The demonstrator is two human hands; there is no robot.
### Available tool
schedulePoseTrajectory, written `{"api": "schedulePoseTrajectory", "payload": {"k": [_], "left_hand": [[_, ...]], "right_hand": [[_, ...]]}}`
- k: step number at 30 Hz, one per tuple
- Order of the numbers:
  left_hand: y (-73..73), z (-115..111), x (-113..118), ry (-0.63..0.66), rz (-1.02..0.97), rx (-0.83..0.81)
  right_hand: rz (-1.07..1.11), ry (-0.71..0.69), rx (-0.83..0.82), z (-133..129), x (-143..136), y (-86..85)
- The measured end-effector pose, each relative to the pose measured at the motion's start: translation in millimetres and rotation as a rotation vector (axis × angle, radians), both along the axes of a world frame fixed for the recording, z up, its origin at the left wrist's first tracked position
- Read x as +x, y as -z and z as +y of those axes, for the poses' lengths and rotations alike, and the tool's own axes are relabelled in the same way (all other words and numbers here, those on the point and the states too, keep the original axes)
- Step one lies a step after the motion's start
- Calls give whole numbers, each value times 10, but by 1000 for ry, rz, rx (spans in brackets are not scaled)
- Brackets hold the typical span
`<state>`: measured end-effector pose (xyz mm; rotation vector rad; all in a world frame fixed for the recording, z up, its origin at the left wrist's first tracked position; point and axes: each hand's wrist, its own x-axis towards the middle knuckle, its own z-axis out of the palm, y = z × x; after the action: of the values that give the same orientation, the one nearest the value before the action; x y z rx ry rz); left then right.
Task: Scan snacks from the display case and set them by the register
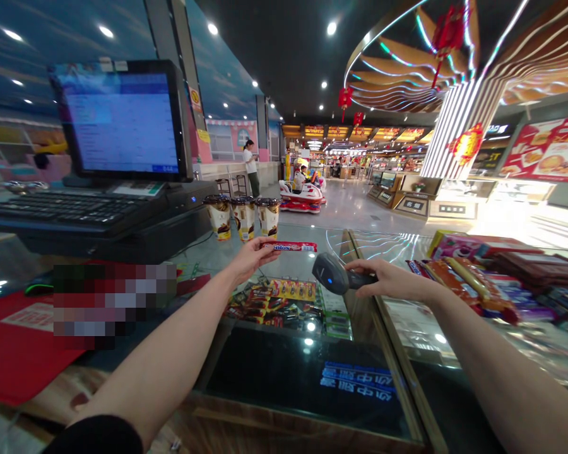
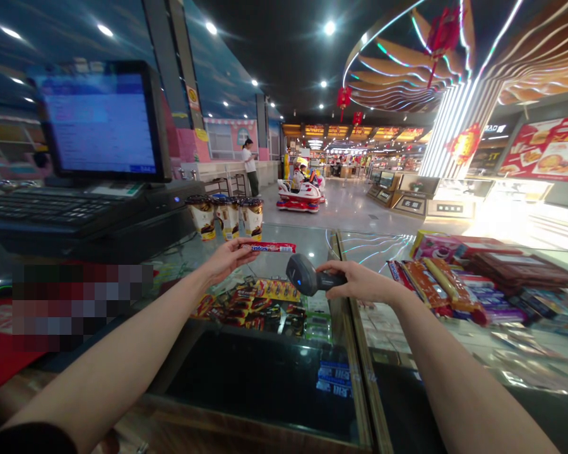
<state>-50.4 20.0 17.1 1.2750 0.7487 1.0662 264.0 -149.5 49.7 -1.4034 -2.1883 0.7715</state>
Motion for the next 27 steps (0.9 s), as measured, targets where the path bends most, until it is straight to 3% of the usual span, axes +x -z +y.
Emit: {"api": "schedulePoseTrajectory", "payload": {"k": [11, 22, 27], "left_hand": [[-14, -14, -10, -2, -2, 1], [-1, -6, -22, -2, 7, 10], [-8, -17, -24, 0, 7, 6]], "right_hand": [[5, -17, -5, 5, 13, -7], [-46, -24, -76, 10, -53, 98], [-42, -10, -103, -34, -60, 54]]}}
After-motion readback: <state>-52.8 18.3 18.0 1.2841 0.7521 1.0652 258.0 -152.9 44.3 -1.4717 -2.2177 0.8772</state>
